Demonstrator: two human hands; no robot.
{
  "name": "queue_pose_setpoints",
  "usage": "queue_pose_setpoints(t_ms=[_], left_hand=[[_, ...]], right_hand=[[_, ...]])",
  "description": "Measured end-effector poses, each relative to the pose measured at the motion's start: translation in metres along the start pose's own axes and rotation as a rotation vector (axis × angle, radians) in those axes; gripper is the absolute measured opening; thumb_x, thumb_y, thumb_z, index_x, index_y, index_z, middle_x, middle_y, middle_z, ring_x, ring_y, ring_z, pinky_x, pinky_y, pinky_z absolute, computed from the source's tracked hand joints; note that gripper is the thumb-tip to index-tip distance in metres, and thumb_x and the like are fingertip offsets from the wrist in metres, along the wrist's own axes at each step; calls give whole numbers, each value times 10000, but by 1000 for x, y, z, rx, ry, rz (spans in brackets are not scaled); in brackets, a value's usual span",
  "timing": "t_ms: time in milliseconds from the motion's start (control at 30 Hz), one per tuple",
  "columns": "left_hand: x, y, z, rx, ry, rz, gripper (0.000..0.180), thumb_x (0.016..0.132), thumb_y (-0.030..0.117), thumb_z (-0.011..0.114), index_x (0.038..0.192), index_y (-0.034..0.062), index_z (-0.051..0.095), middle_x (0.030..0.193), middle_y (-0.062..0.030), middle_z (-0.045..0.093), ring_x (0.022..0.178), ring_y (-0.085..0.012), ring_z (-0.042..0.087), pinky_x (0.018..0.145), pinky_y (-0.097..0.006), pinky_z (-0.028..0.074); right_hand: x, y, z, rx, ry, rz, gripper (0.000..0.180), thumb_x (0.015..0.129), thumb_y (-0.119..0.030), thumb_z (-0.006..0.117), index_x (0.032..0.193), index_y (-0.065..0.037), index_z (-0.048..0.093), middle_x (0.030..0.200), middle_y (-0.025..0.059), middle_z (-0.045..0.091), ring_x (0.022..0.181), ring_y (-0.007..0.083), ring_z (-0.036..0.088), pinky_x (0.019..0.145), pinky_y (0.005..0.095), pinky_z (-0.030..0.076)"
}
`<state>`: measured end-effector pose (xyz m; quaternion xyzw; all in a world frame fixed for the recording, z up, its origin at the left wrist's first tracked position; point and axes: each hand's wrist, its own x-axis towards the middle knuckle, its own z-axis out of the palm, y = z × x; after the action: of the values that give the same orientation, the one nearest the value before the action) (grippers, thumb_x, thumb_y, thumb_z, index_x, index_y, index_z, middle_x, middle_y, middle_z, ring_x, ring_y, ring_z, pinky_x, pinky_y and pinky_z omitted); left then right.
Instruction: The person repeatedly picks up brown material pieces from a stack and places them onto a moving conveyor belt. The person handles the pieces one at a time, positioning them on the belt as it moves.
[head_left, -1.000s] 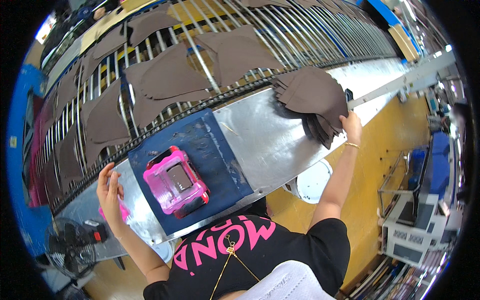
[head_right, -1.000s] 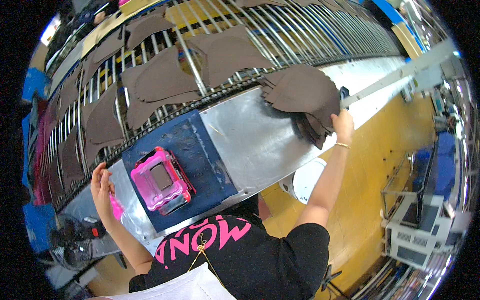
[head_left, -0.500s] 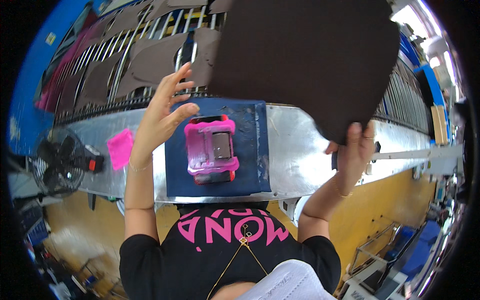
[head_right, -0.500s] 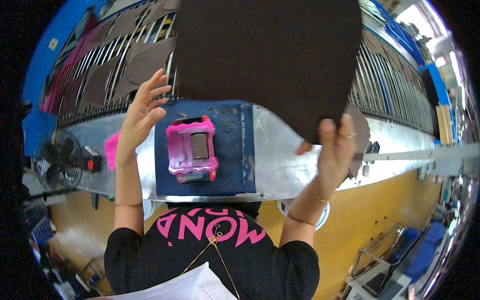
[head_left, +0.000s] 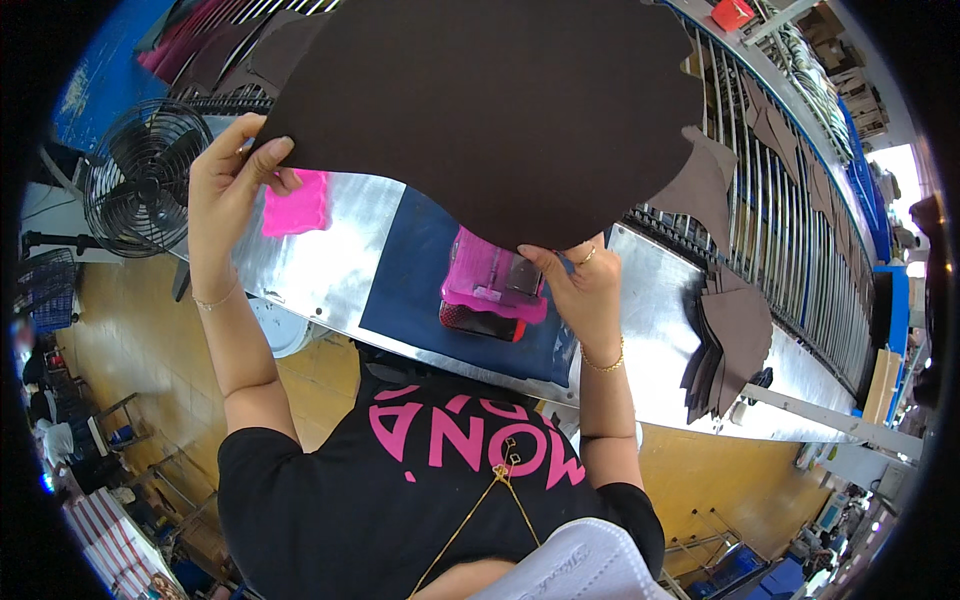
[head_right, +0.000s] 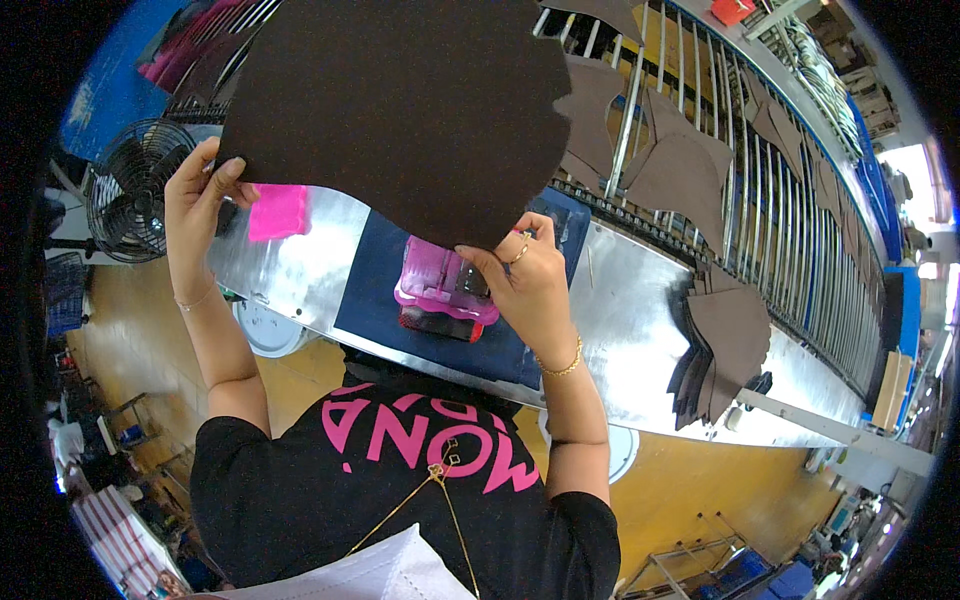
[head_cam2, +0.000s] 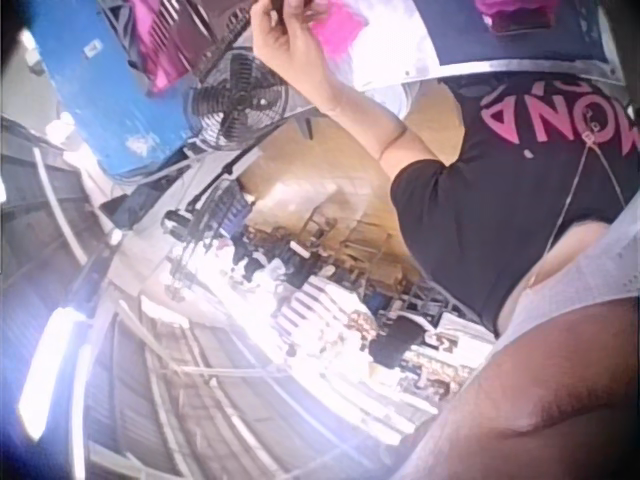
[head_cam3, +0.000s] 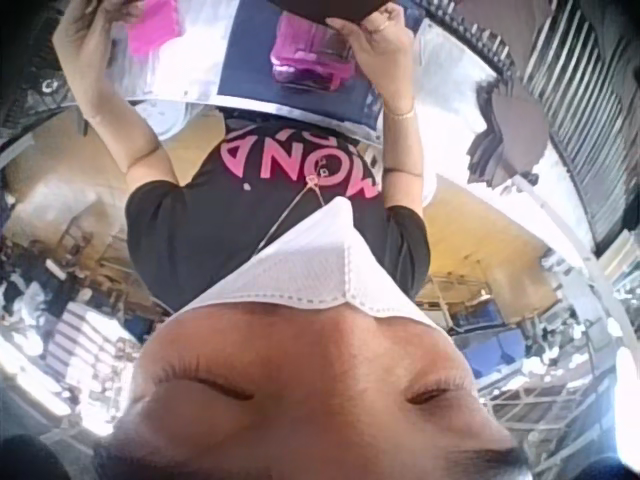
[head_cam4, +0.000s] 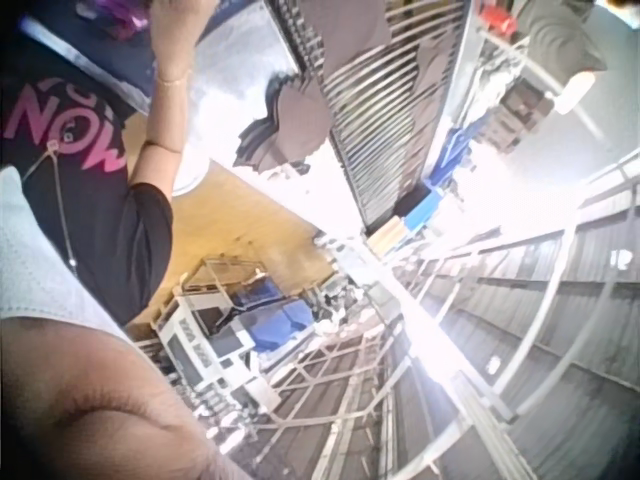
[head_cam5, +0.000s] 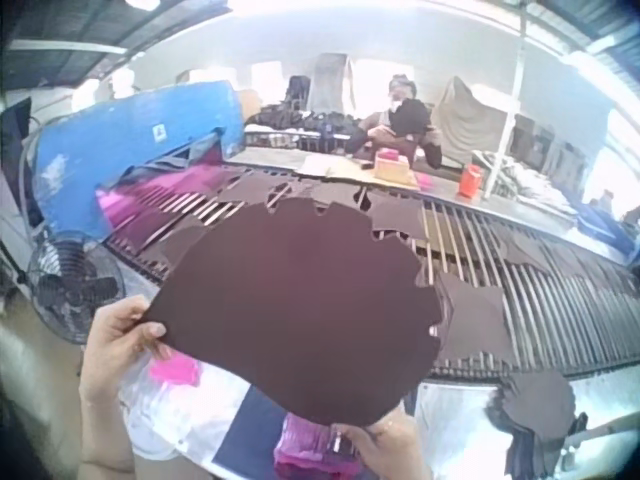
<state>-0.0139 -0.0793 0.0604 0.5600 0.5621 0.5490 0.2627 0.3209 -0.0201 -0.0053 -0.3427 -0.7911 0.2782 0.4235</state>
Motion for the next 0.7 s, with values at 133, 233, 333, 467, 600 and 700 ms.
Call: queue_pose_setpoints(t_ms=[133, 233, 333, 467, 600, 700], left_hand=[[-11, -14, 2, 76, -93, -61, 94, 860, 10, 605, 940, -38, 615, 720, -23, 609, 589, -65, 589, 519, -193, 449], [-13, -12, 30, 78, -242, -225, 68, 855, 8, 597, 896, -46, 595, 699, -29, 581, 566, -71, 585, 501, -205, 447], [-9, -18, 65, 156, -433, -142, 81, 846, 16, 597, 869, -57, 573, 707, -85, 553, 529, -128, 604, 482, -243, 454], [-1, -17, 106, 345, -503, 270, 81, 785, 15, 642, 856, 0, 606, 705, -87, 553, 565, -186, 601, 509, -283, 456], [6, 0, 143, 363, -649, 389, 93, 745, 84, 683, 818, 44, 642, 752, -74, 555, 656, -241, 588, 584, -328, 471], [9, 7, 175, 380, -725, 535, 97, 730, 131, 705, 779, 71, 647, 792, -52, 537, 734, -240, 573, 591, -341, 462]], right_hand=[[-8, 6, -15, -84, -31, -2, 92, 691, -34, 746, 737, -57, 669, 599, 54, 570, 568, 226, 504, 774, 351, 400], [-28, 23, -41, -169, -31, -28, 128, 673, 22, 738, 744, -47, 657, 637, 60, 598, 574, 231, 532, 800, 374, 398], [-58, 36, -65, -235, -8, 24, 135, 697, 49, 702, 800, -25, 654, 727, 66, 650, 630, 231, 570, 820, 386, 399], [-112, 51, -90, -190, 58, 365, 157, 745, 21, 709, 895, -6, 674, 823, 62, 690, 748, 184, 621, 819, 335, 438], [-137, 34, -125, -210, 164, 487, 188, 769, -5, 725, 946, 27, 669, 894, 53, 683, 818, 119, 580, 781, 261, 446], [-158, 9, -164, -367, 157, 601, 216, 798, -82, 722, 982, 18, 669, 890, 80, 675, 838, 141, 578, 785, 282, 447]])
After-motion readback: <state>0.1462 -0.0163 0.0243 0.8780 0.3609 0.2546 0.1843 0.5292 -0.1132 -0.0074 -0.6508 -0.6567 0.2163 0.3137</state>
